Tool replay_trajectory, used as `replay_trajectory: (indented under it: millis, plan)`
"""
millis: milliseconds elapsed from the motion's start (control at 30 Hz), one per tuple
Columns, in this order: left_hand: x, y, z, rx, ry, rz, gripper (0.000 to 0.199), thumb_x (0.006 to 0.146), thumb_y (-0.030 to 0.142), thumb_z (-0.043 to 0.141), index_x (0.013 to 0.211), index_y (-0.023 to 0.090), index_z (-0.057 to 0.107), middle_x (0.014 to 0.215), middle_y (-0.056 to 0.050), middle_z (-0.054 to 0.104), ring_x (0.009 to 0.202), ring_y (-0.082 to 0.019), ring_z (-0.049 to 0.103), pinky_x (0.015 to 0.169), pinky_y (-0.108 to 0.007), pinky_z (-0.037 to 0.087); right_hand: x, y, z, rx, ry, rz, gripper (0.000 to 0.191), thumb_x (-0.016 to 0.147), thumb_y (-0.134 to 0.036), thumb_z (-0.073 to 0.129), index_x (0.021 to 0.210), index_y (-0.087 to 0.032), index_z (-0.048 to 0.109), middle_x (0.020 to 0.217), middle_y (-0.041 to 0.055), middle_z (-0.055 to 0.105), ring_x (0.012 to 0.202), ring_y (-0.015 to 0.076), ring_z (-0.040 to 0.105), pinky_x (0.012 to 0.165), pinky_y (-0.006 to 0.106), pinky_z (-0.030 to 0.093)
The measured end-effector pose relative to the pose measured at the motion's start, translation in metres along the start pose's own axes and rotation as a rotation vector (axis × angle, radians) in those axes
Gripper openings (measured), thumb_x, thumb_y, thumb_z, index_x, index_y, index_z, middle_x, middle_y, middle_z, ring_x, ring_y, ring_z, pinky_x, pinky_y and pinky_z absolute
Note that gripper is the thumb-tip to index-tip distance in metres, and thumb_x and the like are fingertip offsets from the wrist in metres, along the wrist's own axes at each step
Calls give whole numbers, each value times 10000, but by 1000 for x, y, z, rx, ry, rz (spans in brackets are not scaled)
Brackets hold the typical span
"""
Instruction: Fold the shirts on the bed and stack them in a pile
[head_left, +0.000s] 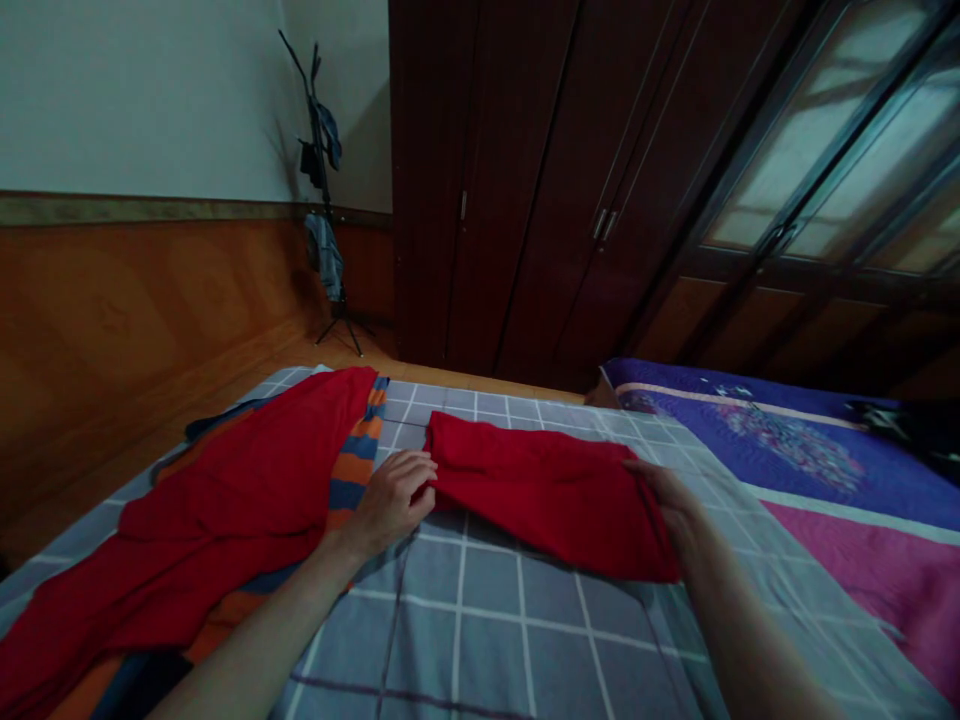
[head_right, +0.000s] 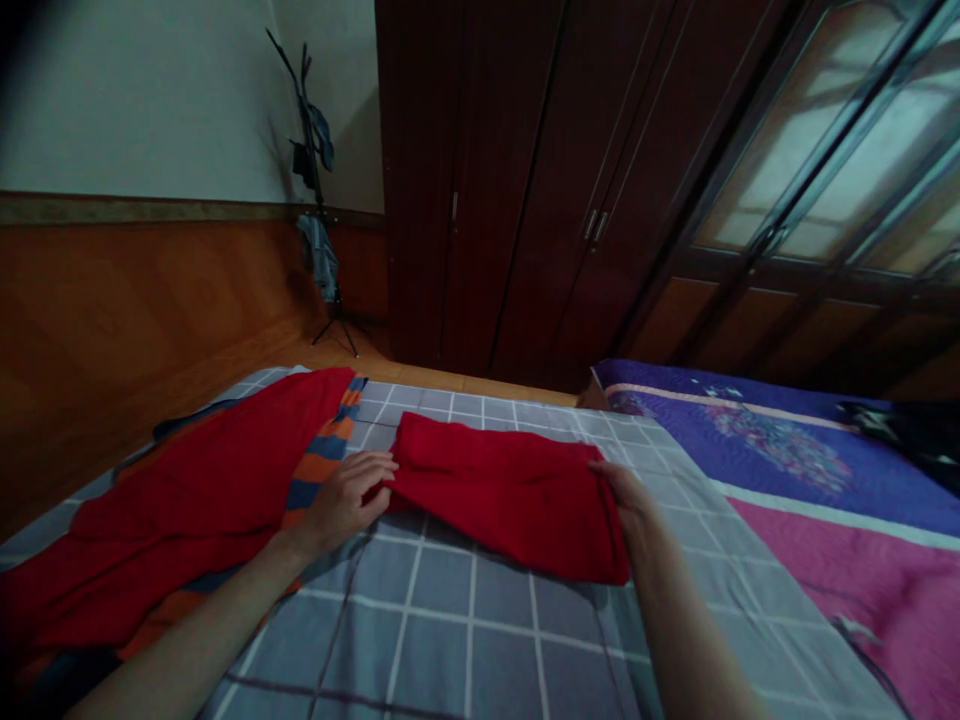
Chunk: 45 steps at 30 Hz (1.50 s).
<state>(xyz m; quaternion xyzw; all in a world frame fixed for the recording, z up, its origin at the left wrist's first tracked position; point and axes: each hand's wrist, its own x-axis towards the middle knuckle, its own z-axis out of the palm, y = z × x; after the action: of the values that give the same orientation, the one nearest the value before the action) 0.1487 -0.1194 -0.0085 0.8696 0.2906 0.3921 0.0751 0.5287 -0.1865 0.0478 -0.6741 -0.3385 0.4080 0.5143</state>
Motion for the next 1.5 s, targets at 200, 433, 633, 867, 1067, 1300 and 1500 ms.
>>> replay_trajectory:
  millis: [200, 433, 633, 867, 1067, 1300, 1500]
  plan:
    - [13, 35, -23, -155, -410, -148, 154, 732, 162, 458, 773, 191, 603, 933, -48, 690, 876, -184, 625, 817, -284, 456, -7, 46, -29, 96, -130, 107, 235, 602, -187, 624, 837, -190, 625, 835, 84, 721, 773, 241, 689, 759, 332, 544]
    - [23, 59, -80, -318, -786, -395, 169, 710, 260, 515, 749, 228, 677, 758, 21, 681, 764, -176, 610, 742, -244, 442, -6, 40, -47, 57, -349, 160, 356, 585, -184, 645, 940, -167, 625, 962, 97, 712, 845, 246, 681, 751, 325, 543]
    - [28, 14, -39, -202, -542, -579, 378, 771, 436, 518, 1024, 183, 642, 976, -60, 689, 855, -219, 630, 771, -294, 475, -4, 50, -44, 13, -308, 162, 303, 635, -251, 683, 916, -156, 624, 891, 96, 720, 728, 212, 684, 666, 296, 545]
    - [49, -29, 26, 362, -456, -622, 364, 734, 478, 582, 910, 162, 627, 1025, -129, 643, 967, -284, 610, 815, -340, 452, 3, 56, -30, -9, -185, 90, 299, 612, -201, 644, 908, -173, 618, 767, 49, 720, 629, 207, 675, 594, 309, 551]
    - [68, -35, 26, 315, -393, -635, 246, 794, 362, 524, 921, 170, 610, 912, -62, 679, 897, -233, 621, 749, -288, 458, 1, 52, -22, -24, -123, -42, 474, 645, -232, 626, 1115, -206, 574, 938, 33, 718, 788, 213, 689, 690, 304, 564]
    - [66, -50, 15, 396, -290, -713, 441, 790, 377, 548, 1147, 122, 505, 1081, -137, 625, 1021, -289, 576, 833, -344, 439, 12, 59, -9, -225, -12, -111, 429, 687, -234, 620, 1113, -181, 599, 877, 37, 718, 761, 221, 675, 602, 275, 542]
    - [37, 23, 7, 292, -359, -325, 309, 847, 403, 463, 1033, 178, 564, 1099, -86, 569, 1035, -234, 552, 913, -329, 412, 11, 55, -27, -496, -64, -27, 275, 656, -319, 729, 855, -149, 643, 648, 30, 668, 583, 163, 612, 452, 211, 436]
